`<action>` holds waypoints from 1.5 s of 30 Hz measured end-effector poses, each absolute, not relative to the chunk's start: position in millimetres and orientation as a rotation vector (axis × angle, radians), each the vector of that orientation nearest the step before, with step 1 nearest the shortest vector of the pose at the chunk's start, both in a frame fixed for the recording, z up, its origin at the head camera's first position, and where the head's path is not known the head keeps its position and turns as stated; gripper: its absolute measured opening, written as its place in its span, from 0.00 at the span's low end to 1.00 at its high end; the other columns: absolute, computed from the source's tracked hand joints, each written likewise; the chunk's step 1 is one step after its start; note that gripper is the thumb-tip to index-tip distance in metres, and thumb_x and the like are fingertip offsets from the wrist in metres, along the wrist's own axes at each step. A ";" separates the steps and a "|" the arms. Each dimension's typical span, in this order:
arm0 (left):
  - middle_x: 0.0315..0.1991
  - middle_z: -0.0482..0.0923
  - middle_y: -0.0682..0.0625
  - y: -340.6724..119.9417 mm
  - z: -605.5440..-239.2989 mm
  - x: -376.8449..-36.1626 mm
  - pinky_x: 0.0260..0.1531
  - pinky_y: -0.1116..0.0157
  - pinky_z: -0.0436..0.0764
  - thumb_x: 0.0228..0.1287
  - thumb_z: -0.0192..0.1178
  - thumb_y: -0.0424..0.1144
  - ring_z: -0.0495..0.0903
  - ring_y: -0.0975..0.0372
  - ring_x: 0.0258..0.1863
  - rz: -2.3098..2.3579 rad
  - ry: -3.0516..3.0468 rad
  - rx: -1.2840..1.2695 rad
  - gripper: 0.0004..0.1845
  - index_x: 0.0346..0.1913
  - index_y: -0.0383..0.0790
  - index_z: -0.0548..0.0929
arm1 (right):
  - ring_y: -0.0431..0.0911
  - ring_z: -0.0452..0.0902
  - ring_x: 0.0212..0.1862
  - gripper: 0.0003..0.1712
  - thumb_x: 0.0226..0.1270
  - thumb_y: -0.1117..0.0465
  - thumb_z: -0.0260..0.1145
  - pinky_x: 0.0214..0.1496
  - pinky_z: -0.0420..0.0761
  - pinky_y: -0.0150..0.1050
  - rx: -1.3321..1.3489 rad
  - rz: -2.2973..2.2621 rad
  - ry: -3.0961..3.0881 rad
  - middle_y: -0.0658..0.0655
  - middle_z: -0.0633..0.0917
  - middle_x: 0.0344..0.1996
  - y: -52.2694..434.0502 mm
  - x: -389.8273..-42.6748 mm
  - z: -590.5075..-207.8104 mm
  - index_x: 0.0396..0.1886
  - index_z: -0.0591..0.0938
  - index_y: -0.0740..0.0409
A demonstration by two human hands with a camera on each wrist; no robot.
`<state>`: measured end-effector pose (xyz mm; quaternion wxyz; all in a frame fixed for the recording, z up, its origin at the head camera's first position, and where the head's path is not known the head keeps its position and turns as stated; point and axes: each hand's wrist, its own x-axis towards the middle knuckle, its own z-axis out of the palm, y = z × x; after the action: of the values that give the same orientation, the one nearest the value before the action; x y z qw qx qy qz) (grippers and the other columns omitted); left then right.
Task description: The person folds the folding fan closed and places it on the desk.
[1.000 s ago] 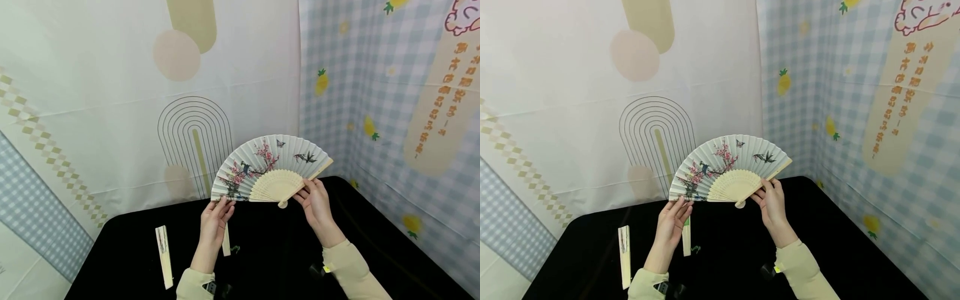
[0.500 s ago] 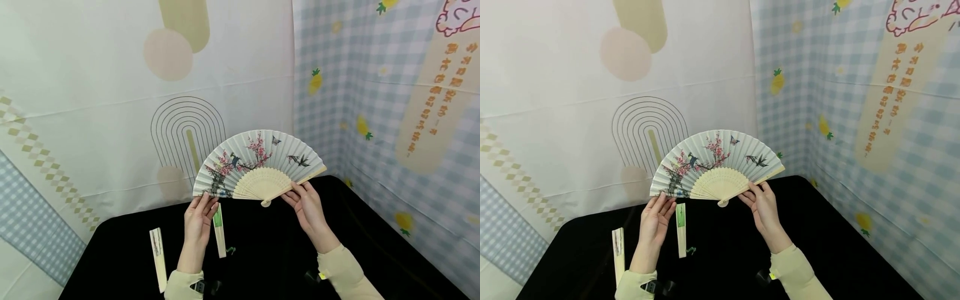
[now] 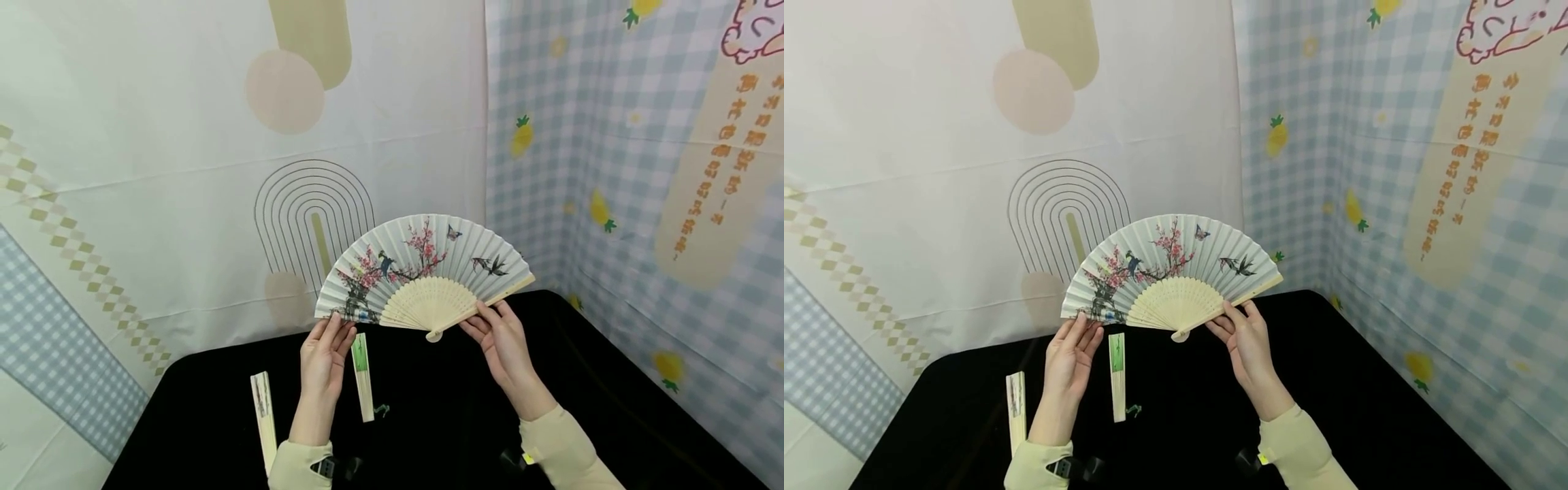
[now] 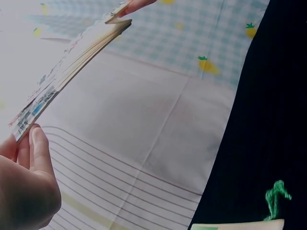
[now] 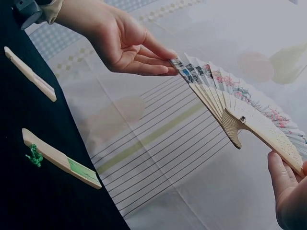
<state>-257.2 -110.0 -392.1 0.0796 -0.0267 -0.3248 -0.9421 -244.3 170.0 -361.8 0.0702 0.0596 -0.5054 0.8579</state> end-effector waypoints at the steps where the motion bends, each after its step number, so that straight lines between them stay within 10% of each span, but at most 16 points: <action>1: 0.31 0.83 0.47 -110.8 -393.0 -256.8 0.42 0.67 0.86 0.74 0.58 0.30 0.87 0.60 0.34 -2.813 -0.984 -0.087 0.07 0.35 0.36 0.83 | 0.41 0.85 0.47 0.25 0.82 0.61 0.54 0.55 0.82 0.36 0.179 2.581 -1.528 0.53 0.84 0.51 170.0 -243.8 -363.0 0.73 0.63 0.59; 45: 0.45 0.84 0.46 -125.6 -377.9 -251.4 0.45 0.65 0.86 0.74 0.60 0.35 0.86 0.61 0.39 -2.732 -1.251 -0.084 0.15 0.60 0.34 0.80 | 0.42 0.85 0.45 0.26 0.81 0.63 0.55 0.53 0.84 0.36 0.108 2.568 -1.697 0.53 0.83 0.49 154.0 -241.8 -374.9 0.73 0.64 0.60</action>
<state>-251.4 -125.6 -377.9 0.0674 -0.0280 -0.4153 -0.9068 -241.8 154.0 -374.9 0.0308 0.0351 -0.5507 0.8334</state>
